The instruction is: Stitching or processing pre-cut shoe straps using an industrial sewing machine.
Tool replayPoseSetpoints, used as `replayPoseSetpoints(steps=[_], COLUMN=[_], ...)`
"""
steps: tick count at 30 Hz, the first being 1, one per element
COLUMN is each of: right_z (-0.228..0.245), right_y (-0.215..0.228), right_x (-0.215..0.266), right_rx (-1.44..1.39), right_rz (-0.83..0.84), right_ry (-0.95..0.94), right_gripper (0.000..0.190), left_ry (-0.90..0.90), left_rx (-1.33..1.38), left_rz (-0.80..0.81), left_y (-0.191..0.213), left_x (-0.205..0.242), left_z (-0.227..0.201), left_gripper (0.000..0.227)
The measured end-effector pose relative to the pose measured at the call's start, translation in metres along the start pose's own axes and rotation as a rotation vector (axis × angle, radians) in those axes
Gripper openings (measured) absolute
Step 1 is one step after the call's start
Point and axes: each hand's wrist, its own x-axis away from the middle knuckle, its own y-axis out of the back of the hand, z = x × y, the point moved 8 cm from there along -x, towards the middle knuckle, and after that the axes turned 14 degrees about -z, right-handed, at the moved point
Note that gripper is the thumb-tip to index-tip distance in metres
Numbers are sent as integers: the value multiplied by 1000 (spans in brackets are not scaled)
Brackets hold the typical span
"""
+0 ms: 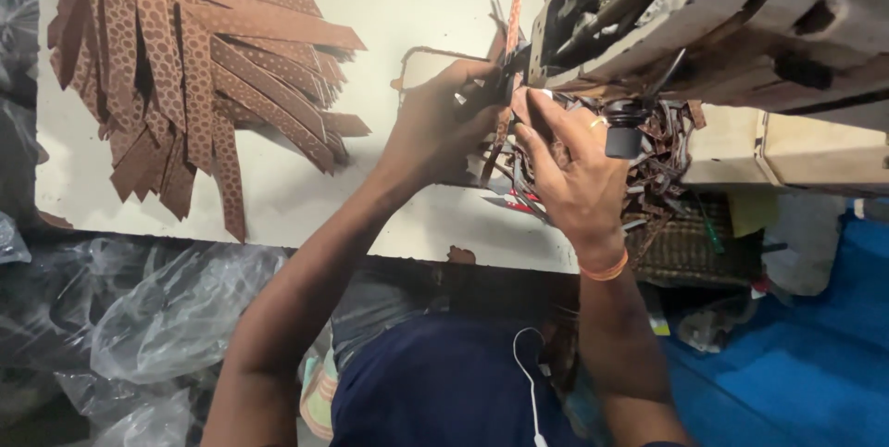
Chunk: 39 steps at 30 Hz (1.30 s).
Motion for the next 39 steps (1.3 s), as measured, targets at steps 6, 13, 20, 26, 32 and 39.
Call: replayPoseSetpoints(steps=[6,13,20,26,32,39], right_z=[0,-2,-7,-7,-32,-107], right_y=[-2,-4,6,32,67,38], right_x=[0,-2,8,21,62,126], right_rx=[22,-9,-70,122,106,-170], right_rz=[-15,-10,-37,-75,-304,-245], right_ry=[18,18,-5,70,32,-279], right_gripper=[29,28,32,32,19,25], left_ry=[-244,-213,-59,-37,72,-221], left_rx=[71,-31,30,38,343,293], left_rz=[-10,9,42,-6,-6,-249], left_y=[0,4,-1,-3,-24,-53], left_x=[-6,-8,9,15,40,68], left_z=[8,10,5,7,26,32], left_gripper=[38,40,45,48,49,66])
